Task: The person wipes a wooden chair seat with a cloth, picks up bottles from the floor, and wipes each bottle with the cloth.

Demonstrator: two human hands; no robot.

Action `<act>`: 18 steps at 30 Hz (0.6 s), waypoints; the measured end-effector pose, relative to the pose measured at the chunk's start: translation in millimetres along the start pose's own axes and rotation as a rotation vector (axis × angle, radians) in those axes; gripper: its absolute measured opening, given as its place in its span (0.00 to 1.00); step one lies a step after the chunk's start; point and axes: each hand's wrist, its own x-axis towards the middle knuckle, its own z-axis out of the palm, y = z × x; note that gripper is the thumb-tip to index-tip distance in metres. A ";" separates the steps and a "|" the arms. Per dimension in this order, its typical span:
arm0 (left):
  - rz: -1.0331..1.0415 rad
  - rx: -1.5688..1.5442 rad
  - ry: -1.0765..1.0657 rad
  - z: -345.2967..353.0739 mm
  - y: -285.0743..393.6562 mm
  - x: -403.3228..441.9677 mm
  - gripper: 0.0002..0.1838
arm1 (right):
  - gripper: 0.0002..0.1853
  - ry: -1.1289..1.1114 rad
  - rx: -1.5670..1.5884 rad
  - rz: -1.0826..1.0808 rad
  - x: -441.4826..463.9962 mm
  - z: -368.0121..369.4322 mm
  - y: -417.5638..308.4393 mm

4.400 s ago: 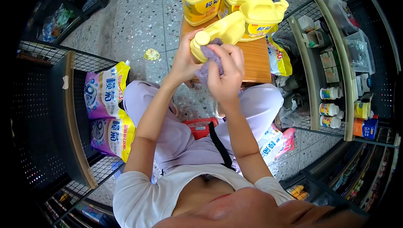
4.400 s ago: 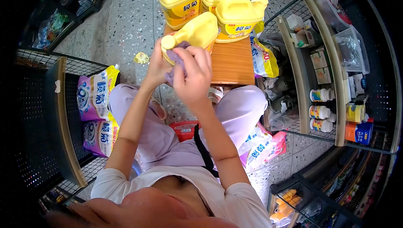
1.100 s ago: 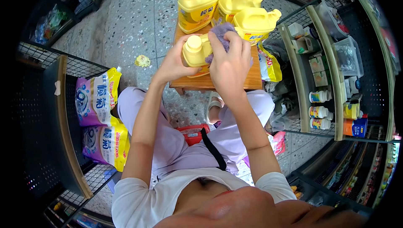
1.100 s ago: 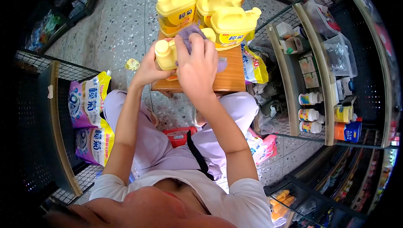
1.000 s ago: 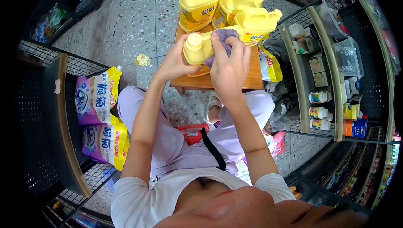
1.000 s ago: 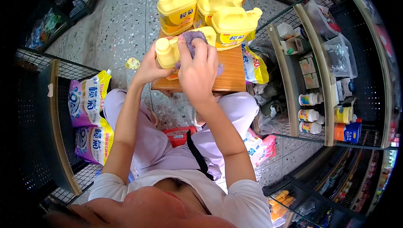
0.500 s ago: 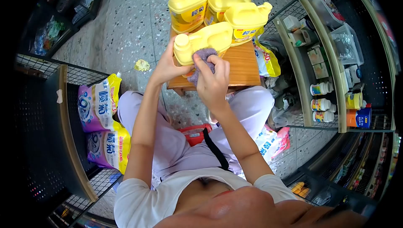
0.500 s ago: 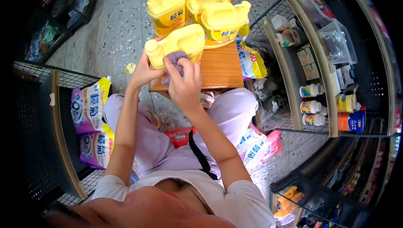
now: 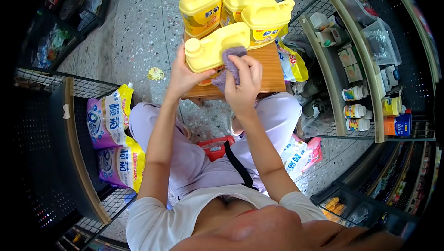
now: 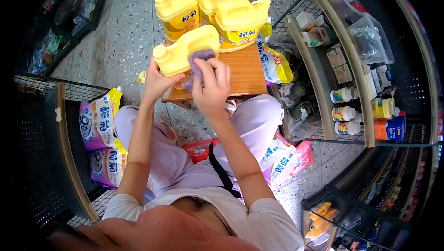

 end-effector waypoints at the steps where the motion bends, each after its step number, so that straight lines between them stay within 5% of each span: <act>1: 0.007 0.039 -0.012 -3.9 1.5 1.5 0.51 | 0.22 -0.014 0.002 -0.025 0.9 2.7 -2.0; 18: -0.065 -0.112 -0.096 -17.8 -11.8 10.5 0.48 | 0.21 -0.002 -0.124 -0.009 2.1 5.5 7.7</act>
